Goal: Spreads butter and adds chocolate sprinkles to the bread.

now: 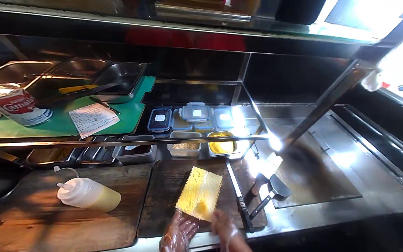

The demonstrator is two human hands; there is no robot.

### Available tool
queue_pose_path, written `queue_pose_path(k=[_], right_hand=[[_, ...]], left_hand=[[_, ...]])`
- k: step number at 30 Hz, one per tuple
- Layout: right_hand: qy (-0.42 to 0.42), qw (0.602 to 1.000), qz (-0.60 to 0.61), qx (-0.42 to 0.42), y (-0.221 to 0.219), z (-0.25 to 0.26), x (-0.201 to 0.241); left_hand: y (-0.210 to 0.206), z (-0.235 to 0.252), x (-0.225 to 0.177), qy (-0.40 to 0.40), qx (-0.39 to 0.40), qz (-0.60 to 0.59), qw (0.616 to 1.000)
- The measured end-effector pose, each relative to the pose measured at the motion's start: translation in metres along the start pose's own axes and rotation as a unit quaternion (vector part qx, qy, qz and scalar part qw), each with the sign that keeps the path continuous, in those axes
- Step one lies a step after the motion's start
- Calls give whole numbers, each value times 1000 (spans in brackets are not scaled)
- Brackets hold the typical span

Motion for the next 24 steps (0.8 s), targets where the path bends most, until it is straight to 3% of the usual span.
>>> queue_pose_path(k=[1,3,5,6,9,11,13,15,18,20,22,24], right_hand=[[-5,999,-3,-40,12,16,4],[-13,980,-191,-60,31,33,11],[11,930,-366,-26,28,10,9],[21,917,-398,8,22,-10,7],[28,926,-374,30,14,-35,3],[7,942,-336,-10,24,-5,11],[2,927,-372,-47,31,22,14],[22,914,-405,-26,22,4,14],[25,929,-368,31,12,-33,18],[2,954,-299,9,23,-8,26],[3,945,-325,-34,33,31,24],[11,932,-361,-9,27,28,16]], left_hand=[[1,0,1,0,2,-1,1000],[2,0,2,0,1,-5,1000],[6,2,3,-1,0,-2,1000],[8,4,1,1,-2,3,1000],[14,4,-3,-4,-2,15,1000],[22,3,-4,-11,-3,21,1000],[28,3,-2,-21,-11,27,999],[34,4,-6,-32,-15,34,999],[38,3,-15,-49,0,37,998],[40,3,-19,-54,-6,39,998],[42,6,-17,-59,-16,49,997],[42,5,-16,-69,-18,71,995]])
Point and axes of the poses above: each hand's wrist, its own z-axis towards the middle knuckle, its own y-axis out of the back of the hand, x = y × z, the point moved 1 cm from there along z, towards the middle knuckle, and after that the axes turned 7 degrees about y, right-handed, at the moved point
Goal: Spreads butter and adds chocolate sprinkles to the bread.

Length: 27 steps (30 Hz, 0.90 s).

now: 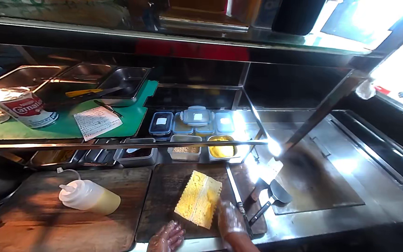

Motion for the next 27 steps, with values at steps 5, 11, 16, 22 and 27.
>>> queue_pose_path(k=[5,11,16,22,27], right_hand=[[27,962,273,17,-6,-7,-2],[54,998,33,21,10,25,-3],[55,993,100,-27,12,32,-10],[67,985,151,50,18,34,-15],[-55,848,522,-68,30,65,-40]], left_hand=[[-2,-2,-6,-29,10,23,999],[-4,-5,-4,-50,8,59,997],[0,1,-11,-50,-10,38,998],[3,1,-15,-76,5,91,993],[0,4,-13,-64,-9,83,994]])
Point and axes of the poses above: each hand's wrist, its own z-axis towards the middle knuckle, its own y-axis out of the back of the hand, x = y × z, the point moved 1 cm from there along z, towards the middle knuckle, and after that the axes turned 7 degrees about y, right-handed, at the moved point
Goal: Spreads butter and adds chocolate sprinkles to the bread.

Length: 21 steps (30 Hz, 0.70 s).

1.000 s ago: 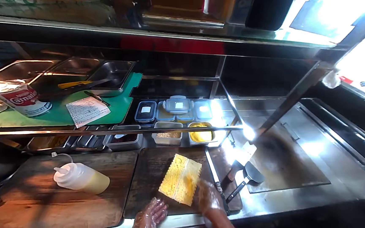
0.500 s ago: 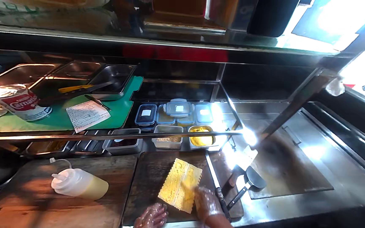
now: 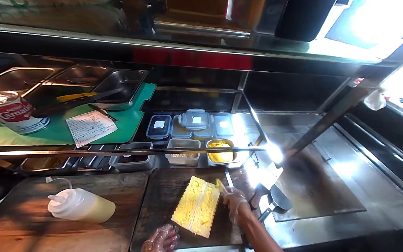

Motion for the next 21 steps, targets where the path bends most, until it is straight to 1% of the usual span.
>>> queue_pose_path(k=[1,3,5,6,7,8,9,10,11,12,13,14,15,16,17,19,20,21], right_hand=[[-2,1000,13,5,3,0,3],[-12,998,-32,45,5,-7,9],[0,991,-134,15,10,-4,1],[19,976,-217,0,12,-1,0],[40,945,-325,6,12,-1,3],[55,904,-424,29,8,-7,6],[57,865,-496,57,3,-20,8],[53,838,-536,86,-2,-34,12],[44,827,-549,112,-5,-46,17],[37,830,-540,131,-6,-52,23],[35,844,-517,135,-5,-50,25],[33,862,-489,129,-3,-44,27],[28,870,-479,112,-3,-34,29],[22,865,-492,97,-4,-27,31],[16,852,-513,102,-7,-27,31],[13,839,-521,153,-17,-41,33],[12,846,-503,176,-21,-46,35],[10,862,-471,185,-22,-45,35]], left_hand=[[-1,-1,-1,-6,8,12,1000],[0,0,-5,-26,21,38,999],[1,1,-3,-24,18,38,999],[0,4,-2,-18,15,31,999],[-3,6,-3,-10,15,22,1000],[-4,7,-2,-1,15,16,1000],[-5,6,-1,9,14,9,1000],[-7,4,1,20,16,1,1000],[-10,4,1,32,21,-11,999],[-14,4,2,48,28,-23,998],[-16,3,5,66,31,-34,997],[-19,1,10,83,33,-42,995],[-22,0,13,99,39,-51,993],[-25,0,17,111,46,-60,991],[-28,-1,22,118,48,-68,990],[-31,0,23,119,62,-78,988],[-32,0,23,118,71,-83,987],[-33,1,23,118,75,-86,986]])
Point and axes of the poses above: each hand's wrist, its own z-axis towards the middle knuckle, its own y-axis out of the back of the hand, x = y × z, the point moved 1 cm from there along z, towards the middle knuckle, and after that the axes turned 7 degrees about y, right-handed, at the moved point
